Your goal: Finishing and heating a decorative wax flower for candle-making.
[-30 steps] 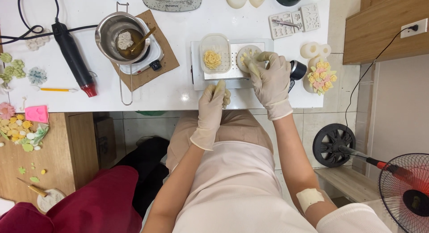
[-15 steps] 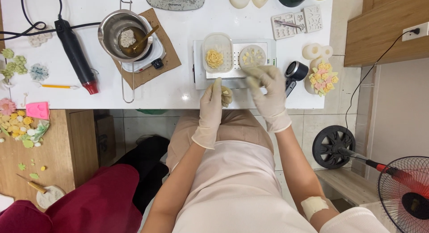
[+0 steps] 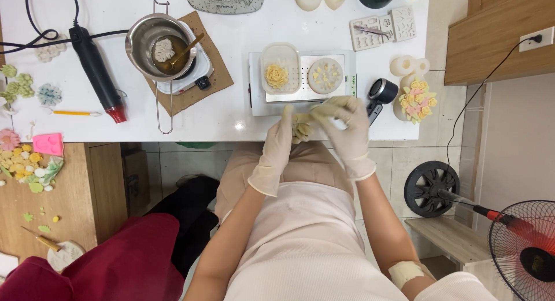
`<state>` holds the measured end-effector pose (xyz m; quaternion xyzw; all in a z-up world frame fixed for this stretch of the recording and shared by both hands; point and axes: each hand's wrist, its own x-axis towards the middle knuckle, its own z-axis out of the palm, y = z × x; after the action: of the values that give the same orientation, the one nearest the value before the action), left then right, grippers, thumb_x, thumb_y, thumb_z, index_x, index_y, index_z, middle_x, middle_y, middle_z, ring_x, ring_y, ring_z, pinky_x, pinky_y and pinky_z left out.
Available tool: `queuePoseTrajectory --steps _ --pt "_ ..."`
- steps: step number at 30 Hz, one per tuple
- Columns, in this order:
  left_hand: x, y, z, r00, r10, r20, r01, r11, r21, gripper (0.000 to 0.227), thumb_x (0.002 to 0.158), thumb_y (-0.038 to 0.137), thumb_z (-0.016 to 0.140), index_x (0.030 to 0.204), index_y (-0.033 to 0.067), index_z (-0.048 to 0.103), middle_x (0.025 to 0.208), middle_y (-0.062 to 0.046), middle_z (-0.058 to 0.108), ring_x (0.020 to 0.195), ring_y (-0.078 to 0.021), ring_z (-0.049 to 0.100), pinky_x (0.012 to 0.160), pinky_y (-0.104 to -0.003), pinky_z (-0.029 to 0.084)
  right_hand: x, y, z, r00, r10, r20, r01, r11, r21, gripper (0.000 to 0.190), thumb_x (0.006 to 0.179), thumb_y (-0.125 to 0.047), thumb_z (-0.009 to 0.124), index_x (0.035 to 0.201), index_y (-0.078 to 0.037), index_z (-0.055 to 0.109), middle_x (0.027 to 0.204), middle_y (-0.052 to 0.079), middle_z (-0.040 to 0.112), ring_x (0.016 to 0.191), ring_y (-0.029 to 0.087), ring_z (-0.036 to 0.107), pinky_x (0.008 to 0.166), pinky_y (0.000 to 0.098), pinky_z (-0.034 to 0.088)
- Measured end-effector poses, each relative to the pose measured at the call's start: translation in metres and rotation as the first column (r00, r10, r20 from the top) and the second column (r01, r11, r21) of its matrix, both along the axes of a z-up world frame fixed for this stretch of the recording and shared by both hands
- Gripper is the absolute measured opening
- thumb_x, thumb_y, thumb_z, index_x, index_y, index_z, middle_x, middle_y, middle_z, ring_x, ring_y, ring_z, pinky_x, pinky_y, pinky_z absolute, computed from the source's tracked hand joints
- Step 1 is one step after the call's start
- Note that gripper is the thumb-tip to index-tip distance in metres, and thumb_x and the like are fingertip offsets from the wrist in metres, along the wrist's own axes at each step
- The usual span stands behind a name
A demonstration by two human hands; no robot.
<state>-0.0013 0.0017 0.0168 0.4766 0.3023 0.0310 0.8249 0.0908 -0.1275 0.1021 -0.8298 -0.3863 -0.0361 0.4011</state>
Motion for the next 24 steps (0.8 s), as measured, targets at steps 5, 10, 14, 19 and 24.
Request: queuePoseTrajectory --steps 5,10,14,19,24 --pt "0.004 -0.008 0.006 0.992 -0.046 0.117 0.057 0.994 -0.091 0.068 0.108 0.054 0.042 0.102 -0.0031 0.077 0.081 -0.003 0.070 0.071 -0.0091 0.062 0.068 -0.023 0.052 0.036 -0.002 -0.006 0.985 -0.173 -0.024 0.173 0.985 -0.028 0.013 0.087 -0.012 0.087 0.098 -0.007 0.081 0.106 0.007 0.064 0.106 0.021 0.058 0.093 0.0361 0.048" --pt "0.013 -0.012 0.003 0.987 -0.038 0.154 0.053 0.994 -0.092 0.064 0.107 0.054 0.043 0.106 -0.0016 0.076 0.084 -0.004 0.072 0.074 -0.0097 0.064 0.072 -0.024 0.053 0.061 0.007 -0.021 0.951 -0.206 -0.230 0.216 0.976 0.019 0.013 0.088 -0.013 0.087 0.095 -0.005 0.079 0.109 0.005 0.060 0.104 0.020 0.059 0.092 0.0314 0.051" --pt "0.012 -0.002 -0.003 0.995 -0.024 0.095 0.028 0.999 -0.043 0.062 0.106 0.053 0.043 0.109 -0.0002 0.076 0.085 -0.004 0.072 0.075 -0.0098 0.063 0.073 -0.024 0.052 0.069 0.007 -0.029 0.932 -0.209 -0.298 0.219 0.976 0.002 0.015 0.085 -0.014 0.087 0.092 -0.004 0.079 0.112 0.007 0.056 0.108 0.022 0.055 0.089 0.0309 0.054" --pt "0.005 0.001 -0.005 0.999 -0.004 0.045 0.005 0.999 -0.033 0.059 0.107 0.050 0.043 0.109 0.0007 0.075 0.086 -0.003 0.072 0.076 -0.0100 0.063 0.073 -0.024 0.052 0.064 0.004 -0.023 0.977 -0.170 -0.132 0.158 0.983 -0.095 0.017 0.085 -0.016 0.090 0.095 -0.005 0.081 0.112 0.008 0.058 0.108 0.026 0.053 0.095 0.0361 0.047" --pt "0.005 0.001 -0.004 0.998 -0.017 0.058 0.017 1.000 -0.004 0.058 0.108 0.049 0.042 0.110 0.0011 0.075 0.087 -0.003 0.071 0.078 -0.0099 0.062 0.075 -0.024 0.052 0.058 0.005 -0.001 0.993 -0.094 0.077 0.106 0.978 -0.179 0.017 0.088 -0.019 0.089 0.101 -0.009 0.084 0.115 0.008 0.061 0.107 0.028 0.050 0.094 0.0384 0.045"
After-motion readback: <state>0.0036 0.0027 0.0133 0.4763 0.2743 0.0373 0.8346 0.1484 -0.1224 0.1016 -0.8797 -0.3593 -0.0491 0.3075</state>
